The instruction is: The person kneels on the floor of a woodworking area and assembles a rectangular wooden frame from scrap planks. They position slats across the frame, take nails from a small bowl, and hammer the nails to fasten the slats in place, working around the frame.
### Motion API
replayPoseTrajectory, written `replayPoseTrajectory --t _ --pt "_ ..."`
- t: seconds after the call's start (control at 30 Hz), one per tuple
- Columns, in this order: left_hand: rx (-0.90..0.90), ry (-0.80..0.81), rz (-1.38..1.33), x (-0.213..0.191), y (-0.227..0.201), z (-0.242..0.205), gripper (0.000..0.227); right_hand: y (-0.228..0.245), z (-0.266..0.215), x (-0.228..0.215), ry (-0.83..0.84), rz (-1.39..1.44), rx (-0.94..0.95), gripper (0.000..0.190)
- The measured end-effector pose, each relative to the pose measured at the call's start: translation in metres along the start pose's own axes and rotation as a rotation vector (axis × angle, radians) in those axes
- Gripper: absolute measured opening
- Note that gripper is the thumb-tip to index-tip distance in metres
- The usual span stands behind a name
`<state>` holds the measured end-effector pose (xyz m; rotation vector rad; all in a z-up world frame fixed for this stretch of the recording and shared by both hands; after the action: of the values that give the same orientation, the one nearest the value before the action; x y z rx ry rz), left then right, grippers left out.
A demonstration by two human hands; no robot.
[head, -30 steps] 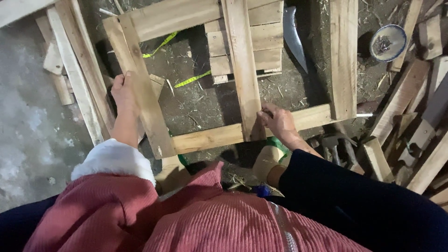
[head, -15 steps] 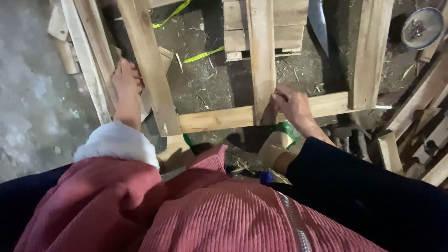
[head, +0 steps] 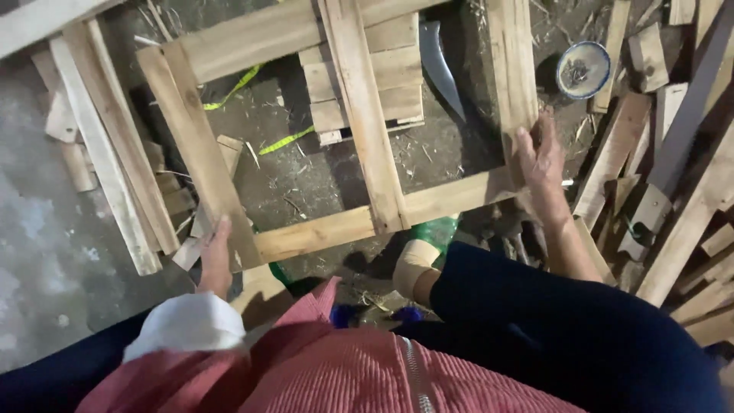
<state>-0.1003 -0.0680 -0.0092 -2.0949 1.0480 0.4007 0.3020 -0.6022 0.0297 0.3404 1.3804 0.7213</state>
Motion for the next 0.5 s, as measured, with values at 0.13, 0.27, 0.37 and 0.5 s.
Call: replayPoseTrajectory --t 0.13,0.27,0.37,0.5 --pt "0.145 -0.067 -0.238 0.001 0.025 0.029 0.079 -0.046 -0.004 0.019 0.107 0.056 0.237 0.05" --pt "-0.001 -0.134 -0.293 0.007 0.016 0.028 0.107 -0.064 -0.004 0.028 0.109 0.046 0.247 0.042" --pt "0.011 -0.144 -0.32 0.008 0.004 0.016 0.11 -0.054 -0.005 0.022 0.151 0.081 0.308 0.042" --pt "-0.05 -0.157 -0.323 0.011 0.02 0.033 0.122 -0.054 0.002 0.022 0.129 0.144 0.245 0.041"
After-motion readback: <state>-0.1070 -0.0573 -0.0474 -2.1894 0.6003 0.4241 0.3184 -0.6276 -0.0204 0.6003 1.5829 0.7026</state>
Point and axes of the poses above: each hand's wrist, its own z-axis towards the middle knuckle, its own x-axis out of the palm, y = z × x, the point moved 10 cm from there along z, towards the middle knuckle, and after that the axes turned 6 degrees about -y, right-handed, at the moved point
